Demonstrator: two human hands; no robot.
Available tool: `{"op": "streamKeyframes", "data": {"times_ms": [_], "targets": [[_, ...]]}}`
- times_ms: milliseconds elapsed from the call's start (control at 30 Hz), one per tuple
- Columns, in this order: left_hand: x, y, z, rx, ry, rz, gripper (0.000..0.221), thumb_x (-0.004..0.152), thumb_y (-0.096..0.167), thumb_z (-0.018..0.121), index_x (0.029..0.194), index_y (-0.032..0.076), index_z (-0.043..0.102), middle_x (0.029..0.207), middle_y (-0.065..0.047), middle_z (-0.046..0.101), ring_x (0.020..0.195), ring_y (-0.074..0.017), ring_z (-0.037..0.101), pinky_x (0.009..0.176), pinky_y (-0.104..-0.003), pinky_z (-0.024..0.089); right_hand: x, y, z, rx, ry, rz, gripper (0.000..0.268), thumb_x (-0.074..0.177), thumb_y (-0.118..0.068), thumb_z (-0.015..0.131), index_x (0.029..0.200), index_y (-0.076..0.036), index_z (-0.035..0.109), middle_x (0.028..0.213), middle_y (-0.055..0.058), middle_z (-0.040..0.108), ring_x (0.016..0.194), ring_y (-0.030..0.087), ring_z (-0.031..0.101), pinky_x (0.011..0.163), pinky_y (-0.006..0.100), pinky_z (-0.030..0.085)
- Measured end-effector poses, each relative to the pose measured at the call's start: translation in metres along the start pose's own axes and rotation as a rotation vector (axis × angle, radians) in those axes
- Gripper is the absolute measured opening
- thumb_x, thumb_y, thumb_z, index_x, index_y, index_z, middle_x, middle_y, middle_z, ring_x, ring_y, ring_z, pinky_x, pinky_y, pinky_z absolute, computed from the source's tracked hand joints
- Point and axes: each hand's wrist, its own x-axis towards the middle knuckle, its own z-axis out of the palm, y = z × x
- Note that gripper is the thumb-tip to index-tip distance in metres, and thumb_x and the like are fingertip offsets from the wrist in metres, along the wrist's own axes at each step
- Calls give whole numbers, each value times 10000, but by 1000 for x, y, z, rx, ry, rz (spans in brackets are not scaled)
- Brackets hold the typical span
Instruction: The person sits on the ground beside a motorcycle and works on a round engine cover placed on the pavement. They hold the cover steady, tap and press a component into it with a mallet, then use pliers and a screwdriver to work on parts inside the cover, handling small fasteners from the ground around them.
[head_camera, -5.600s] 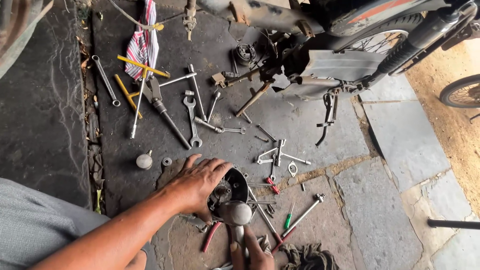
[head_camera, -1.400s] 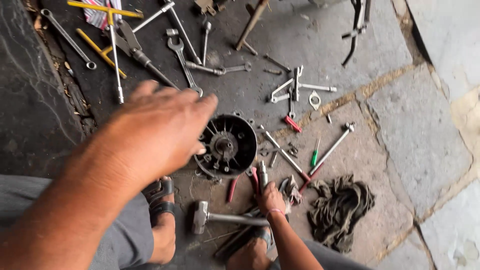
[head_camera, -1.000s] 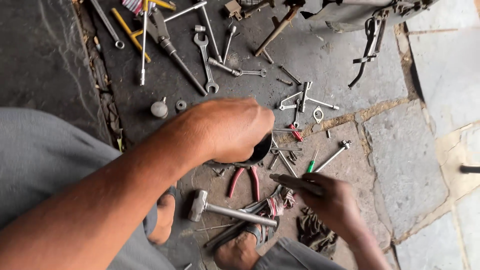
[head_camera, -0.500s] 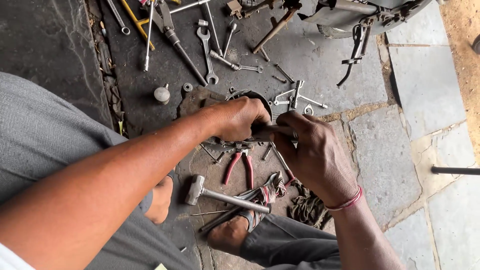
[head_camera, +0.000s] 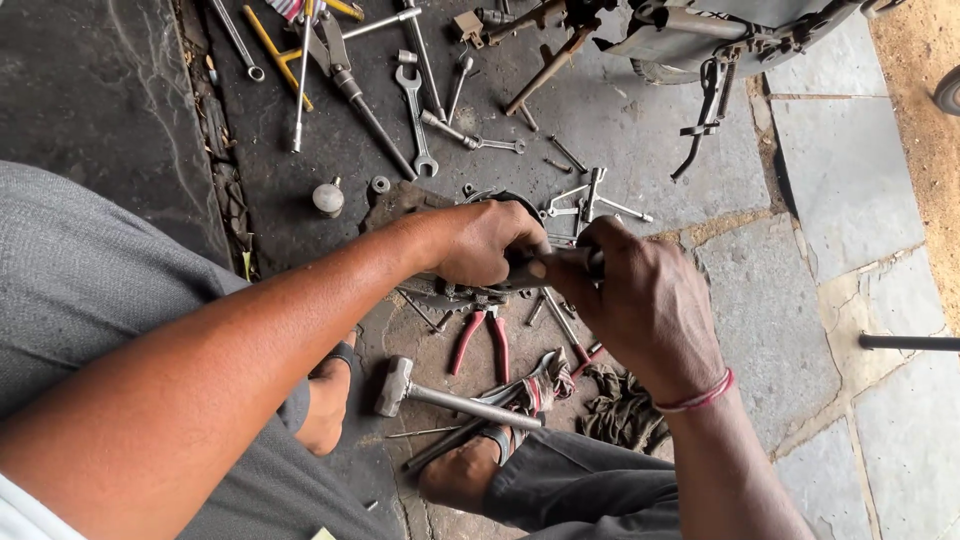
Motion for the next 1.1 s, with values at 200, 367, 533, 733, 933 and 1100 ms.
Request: {"op": "streamKeyframes", "data": {"times_ms": [200, 367, 533, 733, 933, 1100], "targets": [[8, -10, 7, -234, -68, 183, 337, 813, 30, 741, 1147, 58, 704, 980, -73, 755, 887, -164, 709, 809, -345, 590, -7, -8, -5, 71, 23, -12, 312, 938, -363, 735, 933, -52, 707, 565, 89, 687, 485, 253, 615, 441, 396, 457], [22, -8, 12, -500, -164, 231, 467, 750, 2, 797, 1203, 21, 684, 1042, -80, 735, 921, -166, 687, 830, -324, 614, -7, -6, -7, 187, 40, -32, 309, 922, -345, 745, 950, -39, 709, 777, 118, 737, 660, 257, 725, 559, 381, 528], [28, 9, 12, -443, -204, 214, 563, 699, 121, 883, 1210, 32, 665, 1119, -102, 748, 1042, -199, 715, 931, -334, 615, 9, 0, 12, 183, 303, -64, 448, 990, -397, 674, 1210, -7, 655, 1159, 208, 658, 1062, 359, 646, 879, 463, 518], [48, -12, 33, -237, -112, 412, 511, 770, 213, 854, 1192, -4, 665, 1180, -135, 730, 1127, -234, 680, 996, -359, 558, 36, 6, 50, 214, 217, -70, 791, 1005, -706, 431, 1439, -62, 584, 1344, 208, 613, 1277, 405, 523, 1030, 537, 413], [45, -21, 58, -79, 204, 488, 400, 870, 246, 729, 1161, -15, 642, 1147, -169, 689, 1089, -262, 657, 983, -379, 528, 38, 12, 48, 245, 116, -125, 910, 923, -829, 303, 1414, -131, 619, 1306, 161, 635, 1283, 379, 514, 1039, 538, 382], [40, -17, 69, -39, 410, 500, 429, 918, 262, 689, 1222, -19, 575, 1200, -184, 636, 1139, -285, 630, 1014, -406, 520, 39, 12, 46, 287, 46, -137, 988, 884, -866, 306, 1445, -103, 589, 1203, 153, 650, 1161, 351, 538, 1000, 502, 412]]}}
